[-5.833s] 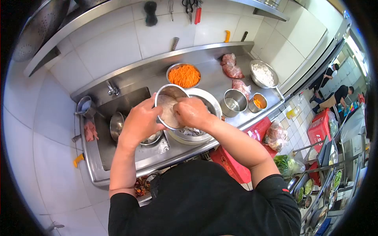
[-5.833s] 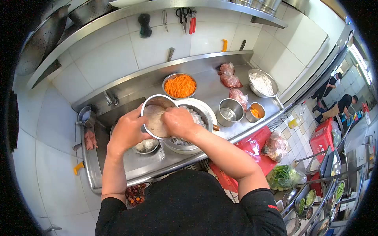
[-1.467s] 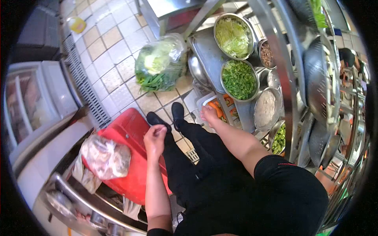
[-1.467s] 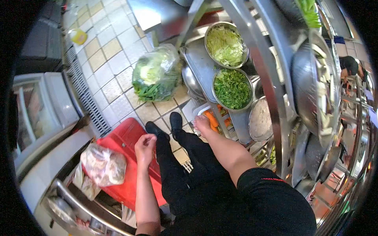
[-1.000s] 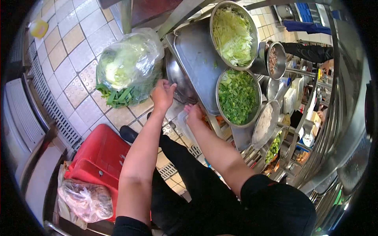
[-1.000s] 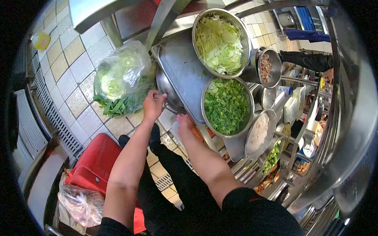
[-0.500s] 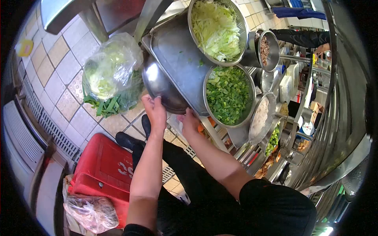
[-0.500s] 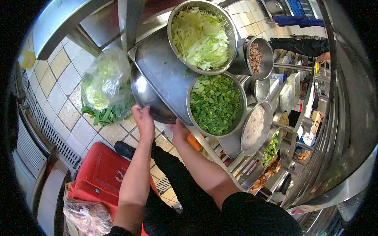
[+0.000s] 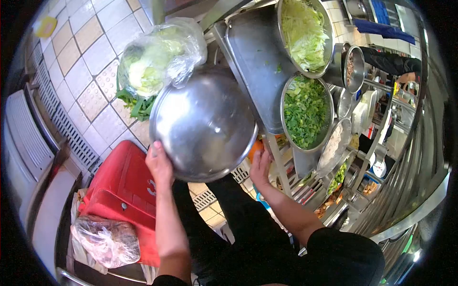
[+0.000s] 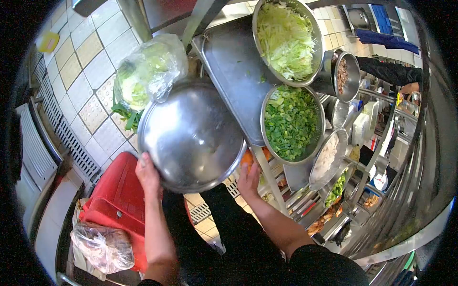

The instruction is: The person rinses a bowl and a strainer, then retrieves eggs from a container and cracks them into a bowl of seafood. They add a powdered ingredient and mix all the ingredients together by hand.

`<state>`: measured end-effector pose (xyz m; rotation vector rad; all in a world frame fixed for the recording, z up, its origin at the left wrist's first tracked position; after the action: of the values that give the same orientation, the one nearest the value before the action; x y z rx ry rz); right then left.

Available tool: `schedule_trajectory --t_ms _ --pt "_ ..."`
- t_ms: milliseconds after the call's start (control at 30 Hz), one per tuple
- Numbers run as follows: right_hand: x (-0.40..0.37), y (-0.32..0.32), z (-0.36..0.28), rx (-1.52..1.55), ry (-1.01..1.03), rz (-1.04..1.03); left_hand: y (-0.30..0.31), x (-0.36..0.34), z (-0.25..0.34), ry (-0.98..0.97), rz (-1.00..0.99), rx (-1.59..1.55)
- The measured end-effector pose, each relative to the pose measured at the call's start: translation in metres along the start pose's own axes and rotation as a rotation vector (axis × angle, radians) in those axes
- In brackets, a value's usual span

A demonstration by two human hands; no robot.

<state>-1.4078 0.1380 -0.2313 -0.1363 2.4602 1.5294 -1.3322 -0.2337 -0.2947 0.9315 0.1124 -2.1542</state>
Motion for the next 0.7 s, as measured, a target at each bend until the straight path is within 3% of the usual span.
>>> schedule_trajectory --t_ms 67,167,200,267,333,400,467,533,667,700 --pt "0.014 0.003 -0.020 0.015 -0.045 -0.118 0.045 -0.003 -0.008 -0.006 0.000 0.018" --pt "0.051 -0.011 -0.045 0.117 0.123 -0.109 0.106 -0.006 -0.011 0.004 -0.015 0.076" --pt "0.068 -0.016 -0.057 0.058 0.016 -0.155 0.119 -0.009 -0.004 0.018 -0.028 0.048" --pt "0.106 -0.037 -0.074 -0.004 0.023 -0.055 0.150 -0.011 -0.011 0.000 -0.028 0.127" --pt "0.150 -0.066 -0.088 -0.115 -0.110 -0.203 0.160 -0.015 -0.017 0.007 0.004 0.053" --pt "0.177 -0.077 -0.106 -0.079 -0.385 -0.340 0.169 -0.017 -0.026 0.031 -0.020 0.037" --pt "0.196 -0.093 -0.112 0.062 -0.413 -0.167 0.165 -0.021 -0.023 0.024 -0.019 0.028" --pt "0.218 -0.104 -0.124 0.080 -0.099 -0.012 0.165 -0.023 -0.019 -0.009 0.056 0.077" --pt "0.229 -0.111 -0.136 0.123 -0.270 -0.148 0.165 -0.023 -0.031 0.051 0.060 0.084" --pt "0.236 -0.121 -0.128 0.227 -0.099 -0.092 0.164 -0.024 -0.031 0.046 0.054 0.082"
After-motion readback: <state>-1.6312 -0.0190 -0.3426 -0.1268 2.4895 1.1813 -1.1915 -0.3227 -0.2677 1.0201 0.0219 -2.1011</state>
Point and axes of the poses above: each hand's wrist, its own x-axis towards the middle knuckle, its own y-axis out of the back of the hand, z = x × y, the point moved 6 cm from there along x, towards the middle knuckle, and after that the axes turned 3 degrees about x, right-handed, at the moved point
